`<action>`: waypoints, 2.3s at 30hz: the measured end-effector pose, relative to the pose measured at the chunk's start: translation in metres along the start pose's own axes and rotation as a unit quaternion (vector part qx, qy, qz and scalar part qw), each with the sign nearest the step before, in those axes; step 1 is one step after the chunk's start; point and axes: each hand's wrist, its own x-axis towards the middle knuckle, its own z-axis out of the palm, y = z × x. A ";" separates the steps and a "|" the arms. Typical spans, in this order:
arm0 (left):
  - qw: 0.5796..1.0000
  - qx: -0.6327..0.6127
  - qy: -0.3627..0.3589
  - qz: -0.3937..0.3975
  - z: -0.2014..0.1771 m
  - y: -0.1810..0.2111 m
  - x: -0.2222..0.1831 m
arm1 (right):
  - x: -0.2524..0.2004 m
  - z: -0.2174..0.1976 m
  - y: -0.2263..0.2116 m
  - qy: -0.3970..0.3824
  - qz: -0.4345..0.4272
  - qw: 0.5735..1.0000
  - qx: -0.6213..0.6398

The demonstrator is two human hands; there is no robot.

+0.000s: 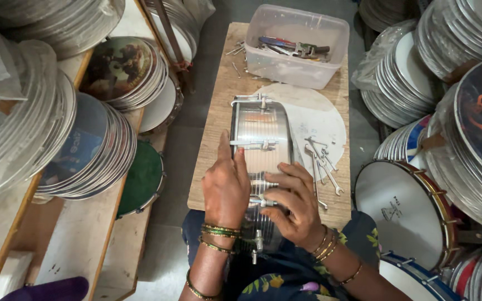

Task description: The person repairs a drum by hand at a workbench. They use a wrench to handle various metal bolts and parts on a drum shell and position a drum head.

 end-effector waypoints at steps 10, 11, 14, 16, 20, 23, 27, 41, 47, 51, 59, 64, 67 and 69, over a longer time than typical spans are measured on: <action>1.000 -0.009 -0.012 -0.027 0.000 -0.002 0.001 | -0.004 0.003 0.002 0.015 -0.008 0.999 -0.031; 0.999 -0.018 -0.017 -0.039 0.000 -0.004 0.000 | -0.005 0.003 0.001 0.014 0.000 0.999 -0.038; 0.987 -0.154 -0.049 -0.019 -0.009 -0.017 -0.013 | -0.001 0.003 0.004 0.019 0.004 0.999 -0.037; 0.979 -0.192 -0.048 0.047 -0.015 -0.024 -0.040 | 0.002 0.004 0.008 0.029 0.014 0.999 -0.028; 0.985 -0.121 -0.096 -0.074 -0.006 -0.036 -0.094 | 0.005 0.004 0.028 0.046 0.048 0.998 -0.020; 0.989 -0.122 -0.071 -0.043 0.003 -0.051 -0.112 | 0.010 0.000 0.035 0.036 0.075 0.996 -0.019; 0.990 -0.043 -0.097 -0.093 0.016 -0.065 -0.117 | 0.015 0.002 0.026 0.046 0.072 0.996 -0.011; 0.997 0.008 -0.050 -0.064 -0.043 -0.023 -0.097 | 0.042 0.009 0.017 0.050 0.121 0.990 0.054; 0.989 0.022 -0.088 -0.116 -0.031 0.006 -0.056 | 0.057 0.005 0.044 0.062 0.217 0.965 0.135; 0.992 0.010 -0.090 -0.088 -0.030 0.013 -0.049 | 0.060 -0.002 0.045 0.039 0.252 0.957 0.138; 0.996 -0.036 -0.078 -0.004 -0.031 0.008 -0.037 | 0.088 0.008 0.066 0.011 0.250 0.965 0.074; 0.993 -0.023 -0.103 -0.055 -0.028 0.008 -0.030 | 0.060 0.013 0.114 0.028 0.281 0.910 0.303; 0.997 -0.026 -0.072 -0.002 -0.028 0.001 -0.020 | 0.001 0.008 0.177 0.054 0.382 0.880 0.276; 0.997 -0.036 -0.069 0.004 -0.028 0.000 -0.016 | -0.051 -0.001 0.227 0.085 0.449 0.857 0.237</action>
